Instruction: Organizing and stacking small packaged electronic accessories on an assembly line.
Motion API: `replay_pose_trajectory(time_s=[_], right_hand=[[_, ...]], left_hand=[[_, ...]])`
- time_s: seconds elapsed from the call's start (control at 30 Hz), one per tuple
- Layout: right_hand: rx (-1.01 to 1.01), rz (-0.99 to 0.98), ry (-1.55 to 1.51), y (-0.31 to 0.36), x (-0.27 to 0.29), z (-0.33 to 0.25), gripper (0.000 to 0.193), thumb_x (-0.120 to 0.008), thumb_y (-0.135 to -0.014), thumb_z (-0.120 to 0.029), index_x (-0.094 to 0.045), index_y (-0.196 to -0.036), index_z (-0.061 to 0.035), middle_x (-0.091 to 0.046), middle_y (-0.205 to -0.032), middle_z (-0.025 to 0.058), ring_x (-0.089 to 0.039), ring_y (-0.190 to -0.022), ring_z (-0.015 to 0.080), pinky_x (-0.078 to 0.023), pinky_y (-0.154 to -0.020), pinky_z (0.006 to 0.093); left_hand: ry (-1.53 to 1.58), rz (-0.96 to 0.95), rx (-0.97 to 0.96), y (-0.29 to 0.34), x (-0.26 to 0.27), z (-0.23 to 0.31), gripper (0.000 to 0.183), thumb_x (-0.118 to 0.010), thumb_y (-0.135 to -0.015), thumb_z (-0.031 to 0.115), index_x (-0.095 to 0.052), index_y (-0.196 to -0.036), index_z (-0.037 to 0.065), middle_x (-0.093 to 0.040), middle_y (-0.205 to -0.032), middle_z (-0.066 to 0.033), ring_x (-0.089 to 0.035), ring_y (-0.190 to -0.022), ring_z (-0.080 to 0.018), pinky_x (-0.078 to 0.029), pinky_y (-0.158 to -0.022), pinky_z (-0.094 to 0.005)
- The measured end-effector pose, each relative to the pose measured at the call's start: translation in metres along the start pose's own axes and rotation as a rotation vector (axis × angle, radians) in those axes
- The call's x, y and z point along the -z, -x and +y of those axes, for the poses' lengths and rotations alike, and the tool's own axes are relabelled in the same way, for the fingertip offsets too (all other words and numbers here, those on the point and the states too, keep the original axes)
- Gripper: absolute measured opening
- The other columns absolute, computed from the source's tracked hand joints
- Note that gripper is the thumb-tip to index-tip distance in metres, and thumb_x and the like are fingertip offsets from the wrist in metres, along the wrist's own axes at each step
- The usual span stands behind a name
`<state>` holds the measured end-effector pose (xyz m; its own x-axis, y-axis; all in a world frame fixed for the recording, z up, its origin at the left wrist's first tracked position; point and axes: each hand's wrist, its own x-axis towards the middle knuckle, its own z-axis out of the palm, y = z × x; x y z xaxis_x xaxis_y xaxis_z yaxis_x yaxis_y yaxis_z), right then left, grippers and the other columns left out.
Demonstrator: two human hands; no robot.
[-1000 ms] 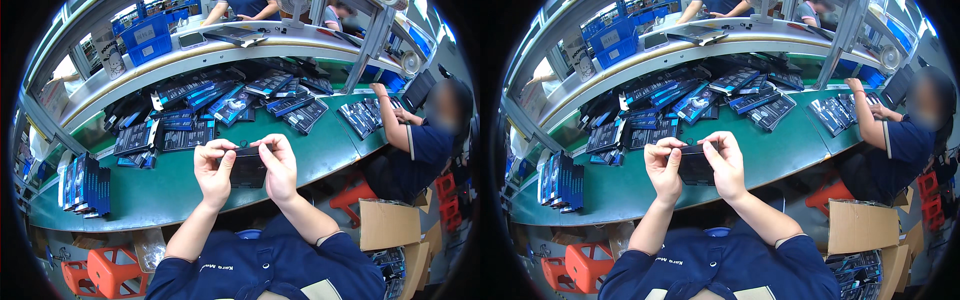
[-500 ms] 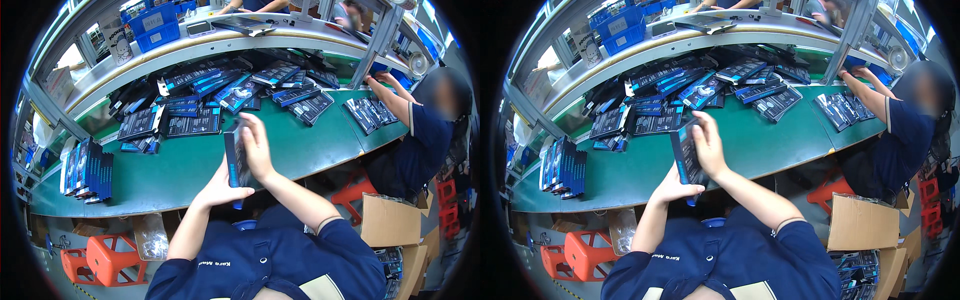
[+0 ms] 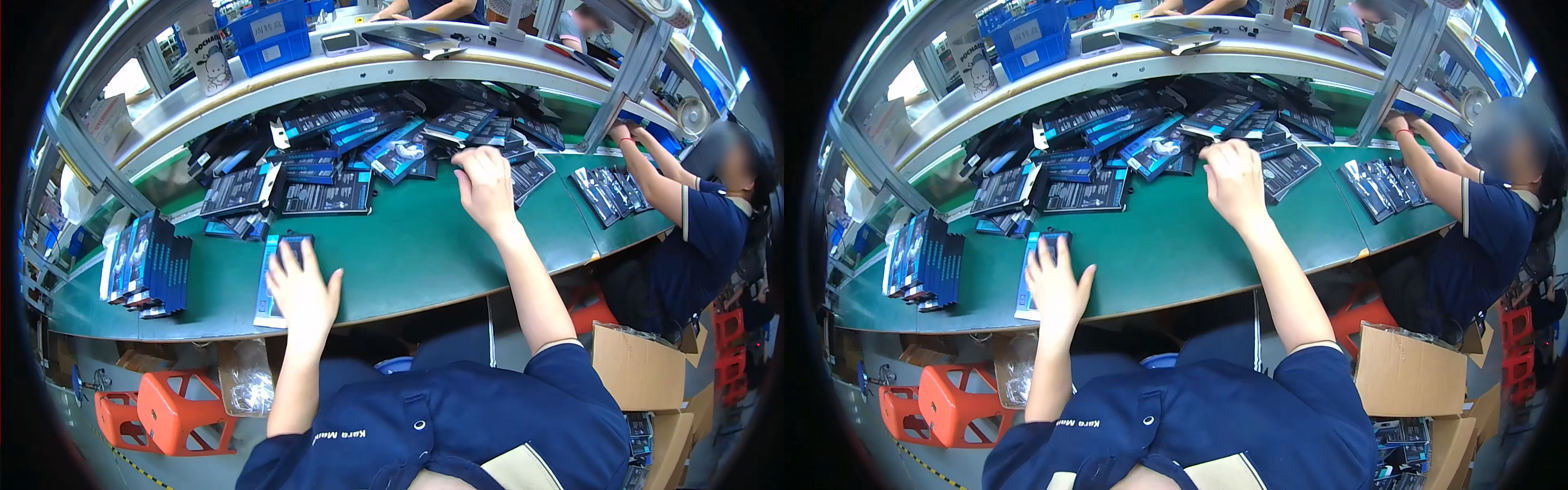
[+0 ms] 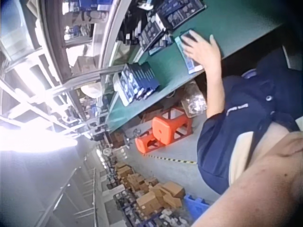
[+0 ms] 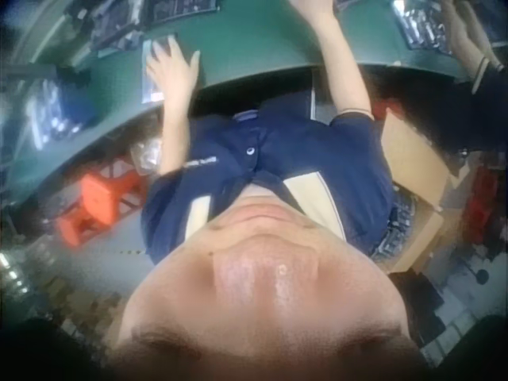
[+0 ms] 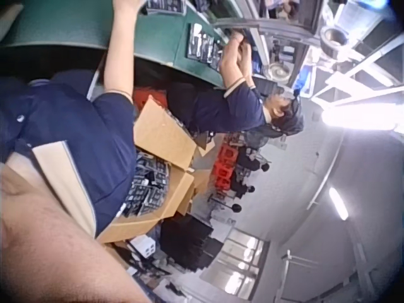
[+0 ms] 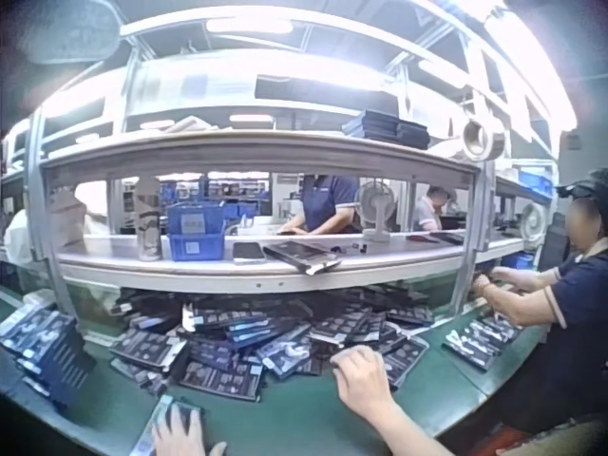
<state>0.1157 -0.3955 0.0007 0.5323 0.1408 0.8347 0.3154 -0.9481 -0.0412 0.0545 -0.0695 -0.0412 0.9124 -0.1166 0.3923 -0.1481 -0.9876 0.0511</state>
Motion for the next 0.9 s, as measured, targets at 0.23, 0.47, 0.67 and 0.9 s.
replay_pose_trajectory(time_s=[0.23,0.47,0.67,0.9], right_hand=[[0.072,0.081,0.156,-0.019,-0.041,0.054,0.018,-0.068,-0.077,-0.004,-0.066,-0.095,-0.0061,-0.066,-0.101,0.0077,-0.062,-0.101,0.0277,-0.048,-0.086,0.0401],[-0.313,0.131,-0.425,0.048,0.055,0.034,0.025,-0.057,-0.081,0.010,-0.064,-0.102,-0.0019,-0.066,-0.118,0.0155,-0.063,-0.112,0.0326,-0.049,-0.094,0.0360],[-0.866,-0.048,0.680,0.160,0.111,0.226,0.041,-0.055,-0.094,-0.039,-0.066,-0.118,-0.0070,-0.064,-0.124,0.0137,-0.055,-0.123,0.0311,-0.037,-0.105,0.0577],[-1.210,0.358,1.007,0.165,0.131,0.158,0.059,-0.088,-0.063,-0.043,-0.067,-0.102,-0.0040,-0.064,-0.108,0.0169,-0.058,-0.113,0.0331,-0.054,-0.088,0.0510]], left_hand=[[0.371,0.150,-0.301,-0.022,0.015,0.083,0.078,-0.074,-0.080,0.035,-0.040,-0.146,0.009,-0.027,-0.153,-0.0255,-0.027,-0.138,-0.0488,-0.023,-0.112,-0.0616],[0.377,0.159,-0.575,-0.016,0.019,0.079,0.095,-0.085,-0.066,0.040,-0.041,-0.148,0.021,-0.023,-0.156,-0.0236,-0.023,-0.143,-0.0447,-0.018,-0.114,-0.0614],[0.386,-0.249,-0.764,-0.015,0.001,0.096,0.082,-0.077,-0.073,0.053,-0.049,-0.141,0.015,-0.028,-0.153,-0.0287,-0.028,-0.140,-0.0483,-0.021,-0.115,-0.0573],[0.329,-0.243,-0.498,-0.024,0.002,0.138,0.075,-0.068,-0.079,0.057,-0.051,-0.137,0.013,-0.034,-0.144,-0.0376,-0.032,-0.137,-0.0505,-0.021,-0.113,-0.0619]])
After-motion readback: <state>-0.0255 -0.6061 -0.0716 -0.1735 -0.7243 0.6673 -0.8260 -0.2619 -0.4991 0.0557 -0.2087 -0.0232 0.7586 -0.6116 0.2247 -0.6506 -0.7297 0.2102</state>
